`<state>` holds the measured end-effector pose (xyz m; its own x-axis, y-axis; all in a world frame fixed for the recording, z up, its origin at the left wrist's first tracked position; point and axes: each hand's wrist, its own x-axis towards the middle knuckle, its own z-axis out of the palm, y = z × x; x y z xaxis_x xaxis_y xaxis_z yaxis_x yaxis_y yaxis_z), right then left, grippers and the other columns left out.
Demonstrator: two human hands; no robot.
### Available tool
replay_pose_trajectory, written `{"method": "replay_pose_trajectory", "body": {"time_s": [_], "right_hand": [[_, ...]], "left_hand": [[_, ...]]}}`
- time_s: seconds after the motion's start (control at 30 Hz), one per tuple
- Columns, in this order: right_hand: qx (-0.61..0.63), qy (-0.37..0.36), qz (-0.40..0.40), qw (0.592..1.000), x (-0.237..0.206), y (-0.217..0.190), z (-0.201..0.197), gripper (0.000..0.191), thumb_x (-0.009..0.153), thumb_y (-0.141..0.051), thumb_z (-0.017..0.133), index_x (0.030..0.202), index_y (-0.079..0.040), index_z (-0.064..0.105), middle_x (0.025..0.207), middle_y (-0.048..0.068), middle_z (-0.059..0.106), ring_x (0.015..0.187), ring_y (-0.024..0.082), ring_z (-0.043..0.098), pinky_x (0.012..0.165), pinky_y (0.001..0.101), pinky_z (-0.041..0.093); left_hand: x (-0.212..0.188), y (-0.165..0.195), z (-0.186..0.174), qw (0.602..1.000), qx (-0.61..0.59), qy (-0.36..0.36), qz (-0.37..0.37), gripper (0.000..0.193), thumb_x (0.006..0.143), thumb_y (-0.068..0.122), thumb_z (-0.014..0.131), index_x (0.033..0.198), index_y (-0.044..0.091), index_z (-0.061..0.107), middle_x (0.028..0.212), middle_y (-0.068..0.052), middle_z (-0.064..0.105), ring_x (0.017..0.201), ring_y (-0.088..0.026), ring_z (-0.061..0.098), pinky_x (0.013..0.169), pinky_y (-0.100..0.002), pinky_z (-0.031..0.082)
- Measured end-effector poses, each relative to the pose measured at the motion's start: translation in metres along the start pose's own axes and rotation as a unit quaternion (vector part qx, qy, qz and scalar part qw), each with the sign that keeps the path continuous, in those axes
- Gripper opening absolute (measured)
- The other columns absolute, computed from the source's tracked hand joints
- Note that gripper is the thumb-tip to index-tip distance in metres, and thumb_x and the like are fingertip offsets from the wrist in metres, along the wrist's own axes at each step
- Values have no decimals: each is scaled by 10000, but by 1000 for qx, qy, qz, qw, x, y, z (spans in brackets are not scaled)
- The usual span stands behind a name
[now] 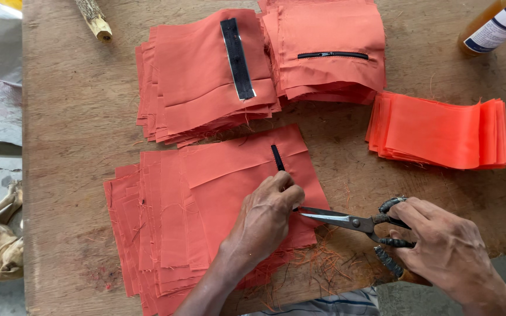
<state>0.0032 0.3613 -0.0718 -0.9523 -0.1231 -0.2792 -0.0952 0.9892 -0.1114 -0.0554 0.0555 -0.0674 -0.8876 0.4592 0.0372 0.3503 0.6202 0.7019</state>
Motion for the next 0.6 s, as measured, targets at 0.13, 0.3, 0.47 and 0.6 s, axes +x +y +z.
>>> {"method": "replay_pose_trajectory", "body": {"time_s": [0.13,0.3,0.47,0.6], "right_hand": [[5,25,-25,999,2,-2,0,540,634,-316,877,1115,-145,701,1090,-15,725,933,168,725,805,338,629],[19,57,-51,997,5,-7,-2,486,644,-324,883,1059,-140,707,997,-12,738,833,170,731,705,328,625],[-6,-12,-9,1000,5,-6,-3,374,733,-403,852,991,-178,701,892,-91,732,741,87,732,671,258,620],[5,33,17,999,3,0,-6,325,748,-346,842,979,-152,721,886,-55,734,746,103,728,678,285,604]], "left_hand": [[0,1,-6,1000,-24,3,9,214,831,-119,559,943,55,614,993,-82,589,922,-289,610,741,-445,518],[1,3,-8,999,-38,-4,-6,216,832,-121,553,943,58,597,987,-85,579,917,-295,609,740,-450,512],[-1,1,-7,998,-59,20,-10,167,860,-101,567,931,49,582,967,-110,564,893,-314,606,713,-455,497],[-18,22,-8,988,-132,-10,77,155,847,-45,628,933,84,612,940,-82,606,909,-286,625,768,-424,524]]}}
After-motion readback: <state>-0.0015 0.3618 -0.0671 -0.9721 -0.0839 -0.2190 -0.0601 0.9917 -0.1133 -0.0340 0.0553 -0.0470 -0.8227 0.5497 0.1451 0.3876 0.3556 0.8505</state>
